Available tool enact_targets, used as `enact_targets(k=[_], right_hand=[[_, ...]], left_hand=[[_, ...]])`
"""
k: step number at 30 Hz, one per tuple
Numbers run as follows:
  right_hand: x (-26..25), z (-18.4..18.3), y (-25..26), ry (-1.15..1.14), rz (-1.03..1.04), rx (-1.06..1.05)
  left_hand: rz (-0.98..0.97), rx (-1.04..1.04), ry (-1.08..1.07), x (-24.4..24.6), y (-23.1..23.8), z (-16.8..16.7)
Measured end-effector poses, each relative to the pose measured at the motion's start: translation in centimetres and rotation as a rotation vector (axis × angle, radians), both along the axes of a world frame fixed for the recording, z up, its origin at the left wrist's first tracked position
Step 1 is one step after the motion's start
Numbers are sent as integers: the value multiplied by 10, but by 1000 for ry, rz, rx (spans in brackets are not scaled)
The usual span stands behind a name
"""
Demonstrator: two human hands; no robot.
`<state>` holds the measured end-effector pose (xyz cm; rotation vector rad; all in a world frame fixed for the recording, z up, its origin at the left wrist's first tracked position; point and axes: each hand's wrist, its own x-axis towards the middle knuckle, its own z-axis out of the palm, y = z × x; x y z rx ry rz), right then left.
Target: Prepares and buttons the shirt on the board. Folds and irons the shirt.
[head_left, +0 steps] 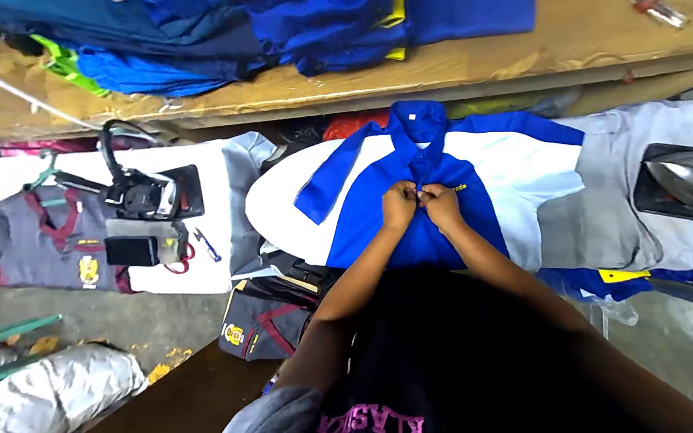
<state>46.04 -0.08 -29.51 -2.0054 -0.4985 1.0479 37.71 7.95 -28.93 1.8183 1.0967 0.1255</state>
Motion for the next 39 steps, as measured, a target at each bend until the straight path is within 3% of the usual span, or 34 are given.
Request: enact_targets(k=[4,9,12,18,24,39], right_hand=[[-2,5,-4,-45,57,-8],[18,8,4,303,-88,-24],[23,6,7,337,-74,-24],[8,-6,-5,-114,105,31],[-18,4,-3,-479,146,167],[-25,-22,-9,-500,37,266]], left_hand=[[9,-30,-11,0,-1,-2],[53,-50,-84,-4,-3,0],[57,-68,-97,-6,-1,0],[159,-304,-148,-7,-8,4],[162,-280,-90,-7,4,18],[159,-258,-71,-7,-1,14]])
